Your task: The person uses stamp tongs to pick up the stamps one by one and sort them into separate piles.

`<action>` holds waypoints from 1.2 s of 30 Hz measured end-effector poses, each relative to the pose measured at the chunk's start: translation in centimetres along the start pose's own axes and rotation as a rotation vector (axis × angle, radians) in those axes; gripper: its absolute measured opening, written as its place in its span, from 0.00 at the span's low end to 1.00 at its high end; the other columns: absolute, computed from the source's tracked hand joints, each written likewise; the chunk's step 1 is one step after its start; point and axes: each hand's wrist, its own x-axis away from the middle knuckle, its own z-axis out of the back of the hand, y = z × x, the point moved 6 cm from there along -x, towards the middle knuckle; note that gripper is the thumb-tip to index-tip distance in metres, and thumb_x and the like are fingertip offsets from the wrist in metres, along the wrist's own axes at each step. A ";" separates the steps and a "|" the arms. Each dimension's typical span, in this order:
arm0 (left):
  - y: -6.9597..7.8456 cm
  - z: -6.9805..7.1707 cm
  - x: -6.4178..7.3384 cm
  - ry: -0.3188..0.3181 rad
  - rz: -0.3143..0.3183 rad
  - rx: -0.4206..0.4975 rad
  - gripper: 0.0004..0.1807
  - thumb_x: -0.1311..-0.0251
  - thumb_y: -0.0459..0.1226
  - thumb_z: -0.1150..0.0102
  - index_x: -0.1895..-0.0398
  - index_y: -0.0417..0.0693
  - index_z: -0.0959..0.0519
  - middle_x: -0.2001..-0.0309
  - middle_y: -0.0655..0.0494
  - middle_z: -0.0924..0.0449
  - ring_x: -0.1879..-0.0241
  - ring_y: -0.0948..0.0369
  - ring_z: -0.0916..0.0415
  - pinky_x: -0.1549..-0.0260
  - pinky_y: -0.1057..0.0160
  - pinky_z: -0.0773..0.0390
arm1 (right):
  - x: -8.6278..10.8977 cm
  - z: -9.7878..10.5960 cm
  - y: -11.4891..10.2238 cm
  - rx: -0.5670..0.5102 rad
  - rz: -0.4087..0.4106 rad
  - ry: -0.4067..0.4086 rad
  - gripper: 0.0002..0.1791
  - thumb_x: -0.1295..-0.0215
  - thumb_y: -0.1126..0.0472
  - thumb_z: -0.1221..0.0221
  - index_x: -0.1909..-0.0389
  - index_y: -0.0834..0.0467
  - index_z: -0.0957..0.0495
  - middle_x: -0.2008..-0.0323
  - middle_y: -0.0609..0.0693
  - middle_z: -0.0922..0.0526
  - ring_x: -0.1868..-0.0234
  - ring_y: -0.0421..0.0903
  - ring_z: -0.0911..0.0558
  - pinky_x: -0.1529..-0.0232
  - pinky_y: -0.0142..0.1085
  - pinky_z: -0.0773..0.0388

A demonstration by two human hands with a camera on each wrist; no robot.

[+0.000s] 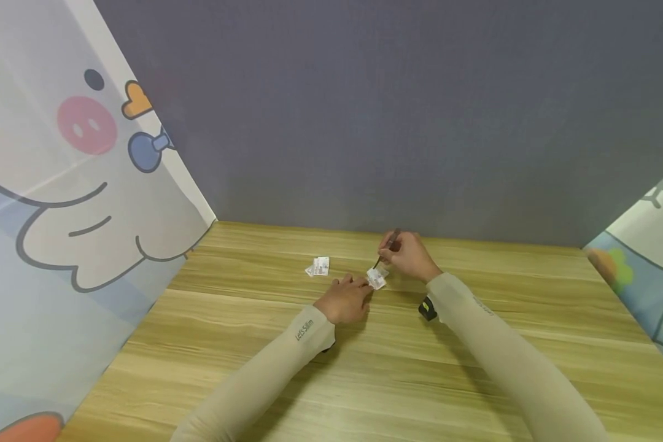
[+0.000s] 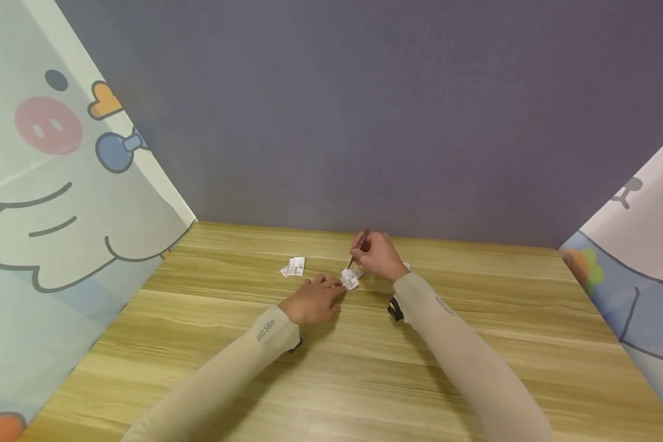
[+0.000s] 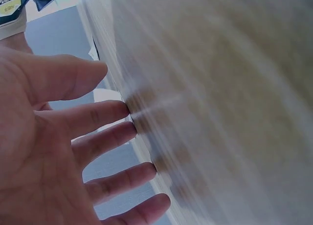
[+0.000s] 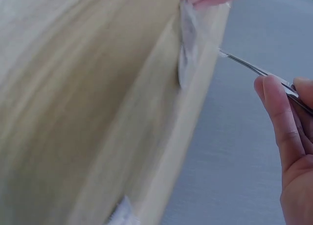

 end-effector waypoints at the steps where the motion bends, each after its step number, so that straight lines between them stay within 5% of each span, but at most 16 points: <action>1: 0.0 -0.1 0.0 -0.002 0.003 0.004 0.26 0.31 0.47 0.51 0.32 0.55 0.34 0.33 0.61 0.39 0.37 0.56 0.42 0.40 0.48 0.38 | 0.0 0.2 -0.2 0.000 0.006 0.011 0.03 0.37 0.67 0.39 0.69 0.63 0.22 0.71 0.56 0.20 0.69 0.53 0.17 0.66 0.48 0.19; 12: -1.0 0.2 0.5 0.031 0.017 0.085 0.27 0.33 0.46 0.49 0.32 0.52 0.35 0.33 0.55 0.40 0.34 0.53 0.45 0.38 0.44 0.43 | -0.2 1.5 -2.1 -0.028 0.112 0.152 0.03 0.40 0.68 0.37 0.68 0.65 0.20 0.74 0.54 0.18 0.71 0.55 0.16 0.68 0.49 0.19; 17: -2.4 1.1 1.3 0.064 0.032 0.110 0.26 0.32 0.45 0.49 0.33 0.48 0.34 0.33 0.51 0.39 0.34 0.51 0.45 0.39 0.42 0.42 | -0.4 1.1 -2.8 -0.008 0.203 0.236 0.01 0.42 0.70 0.37 0.70 0.62 0.18 0.74 0.53 0.17 0.75 0.47 0.17 0.74 0.39 0.19; 27: -6.0 1.7 2.7 0.099 0.111 0.140 0.27 0.31 0.45 0.52 0.32 0.45 0.36 0.33 0.49 0.41 0.33 0.48 0.48 0.38 0.42 0.44 | -1.4 -1.5 -3.9 0.035 0.233 0.277 0.03 0.41 0.65 0.35 0.71 0.62 0.17 0.76 0.48 0.17 0.76 0.42 0.18 0.74 0.35 0.20; 36: -8.1 1.7 3.3 0.091 0.214 0.144 0.31 0.31 0.45 0.52 0.29 0.43 0.43 0.32 0.45 0.43 0.32 0.48 0.49 0.37 0.42 0.46 | -3.0 -5.3 -4.2 -0.030 0.201 0.254 0.04 0.40 0.64 0.37 0.70 0.61 0.18 0.76 0.47 0.18 0.75 0.46 0.18 0.75 0.37 0.21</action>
